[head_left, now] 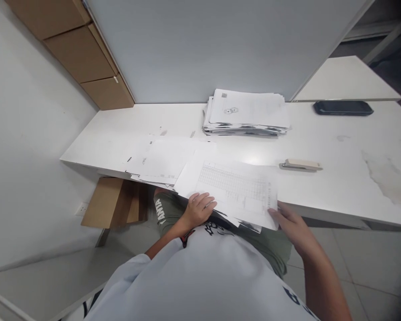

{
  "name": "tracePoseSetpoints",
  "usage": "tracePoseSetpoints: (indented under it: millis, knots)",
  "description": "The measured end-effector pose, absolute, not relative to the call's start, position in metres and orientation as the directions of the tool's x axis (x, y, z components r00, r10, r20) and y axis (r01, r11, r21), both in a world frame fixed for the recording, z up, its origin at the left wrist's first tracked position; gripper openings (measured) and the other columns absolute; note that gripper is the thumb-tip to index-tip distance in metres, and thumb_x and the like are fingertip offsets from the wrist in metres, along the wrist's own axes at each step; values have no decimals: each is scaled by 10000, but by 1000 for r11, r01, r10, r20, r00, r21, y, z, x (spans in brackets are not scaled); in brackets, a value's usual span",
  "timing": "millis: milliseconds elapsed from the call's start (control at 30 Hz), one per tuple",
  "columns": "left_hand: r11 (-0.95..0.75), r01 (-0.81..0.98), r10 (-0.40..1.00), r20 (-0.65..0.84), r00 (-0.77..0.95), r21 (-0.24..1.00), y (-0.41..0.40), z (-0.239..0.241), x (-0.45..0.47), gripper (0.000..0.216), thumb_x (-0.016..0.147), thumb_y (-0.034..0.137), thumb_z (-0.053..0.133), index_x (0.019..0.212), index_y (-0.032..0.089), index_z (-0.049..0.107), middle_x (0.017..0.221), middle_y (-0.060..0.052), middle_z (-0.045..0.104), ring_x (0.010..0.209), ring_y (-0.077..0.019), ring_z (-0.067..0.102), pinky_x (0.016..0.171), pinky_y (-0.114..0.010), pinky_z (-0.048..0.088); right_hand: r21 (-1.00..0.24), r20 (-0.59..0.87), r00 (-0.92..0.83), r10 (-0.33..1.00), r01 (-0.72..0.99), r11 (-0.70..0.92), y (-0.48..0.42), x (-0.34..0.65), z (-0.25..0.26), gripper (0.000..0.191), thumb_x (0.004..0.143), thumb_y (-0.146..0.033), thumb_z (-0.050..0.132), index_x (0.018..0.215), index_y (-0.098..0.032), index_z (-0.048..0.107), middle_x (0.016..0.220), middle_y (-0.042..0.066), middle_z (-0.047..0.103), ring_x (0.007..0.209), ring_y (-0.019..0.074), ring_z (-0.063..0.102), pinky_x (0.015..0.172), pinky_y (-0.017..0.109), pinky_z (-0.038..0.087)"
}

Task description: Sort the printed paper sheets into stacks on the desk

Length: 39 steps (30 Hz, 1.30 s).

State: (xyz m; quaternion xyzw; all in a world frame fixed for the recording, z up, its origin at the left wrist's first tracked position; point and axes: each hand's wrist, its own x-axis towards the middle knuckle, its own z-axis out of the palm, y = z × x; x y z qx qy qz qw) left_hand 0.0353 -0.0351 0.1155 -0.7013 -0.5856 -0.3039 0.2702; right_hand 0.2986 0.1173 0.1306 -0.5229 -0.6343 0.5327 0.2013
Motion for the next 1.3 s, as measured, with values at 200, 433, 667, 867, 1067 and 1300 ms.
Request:
tracePoseSetpoints:
  millis: [200, 433, 667, 867, 1067, 1300]
  knots:
    - [-121, 993, 740, 667, 89, 2, -33, 129, 11, 192, 884, 111, 531, 993, 210, 654, 962, -30, 737, 1012, -191, 656, 976, -379, 429, -920, -271, -461, 845, 382, -87, 114, 267, 136, 500, 817, -441, 549, 1263, -223, 612, 1133, 80, 720, 1031, 264, 663, 862, 380, 557]
    - [-119, 993, 757, 650, 75, 24, -27, 129, 6, 279, 857, 99, 517, 1074, 204, 657, 984, -61, 732, 1021, -214, 656, 974, -403, 441, -881, -254, -559, 789, 471, 51, 111, 247, 144, 549, 851, -404, 499, 1359, -196, 509, 890, 50, 700, 780, 217, 631, 723, 353, 522]
    - [-77, 997, 793, 607, 47, 24, -18, 125, 18, 563, 793, 71, 461, 1332, 193, 567, 1240, -91, 679, 1295, -290, 525, 1086, -457, 364, -796, -321, -491, 810, 604, 51, 100, 247, 160, 714, 828, -367, 529, 1496, -189, 349, 761, 8, 644, 685, 193, 575, 644, 302, 436]
    - [-42, 995, 812, 583, -20, 93, -9, 121, 30, 689, 714, 49, 470, 1388, 185, 525, 1343, -99, 619, 1440, -336, 331, 1162, -546, 269, -792, -430, -426, 796, 602, -105, 92, 261, 167, 558, 821, -442, 560, 1305, -165, 537, 682, 4, 626, 672, 194, 580, 632, 297, 417]
    - [-60, 987, 838, 544, -32, 151, -3, 118, 43, 723, 693, 42, 473, 1401, 185, 503, 1379, -111, 588, 1472, -355, 244, 1192, -635, 126, -881, -420, -487, 766, 420, -216, 95, 264, 159, 317, 792, -470, 551, 867, -172, 631, 608, -3, 580, 587, 152, 512, 610, 290, 399]
    - [-148, 980, 846, 530, 54, 135, 1, 118, 51, 677, 730, 49, 462, 1396, 159, 506, 1380, -119, 587, 1479, -337, 230, 1198, -627, 136, -917, -390, -464, 795, 272, -291, 97, 253, 154, 392, 684, -558, 644, 630, -195, 505, 526, -55, 419, 538, 98, 364, 544, 254, 276]
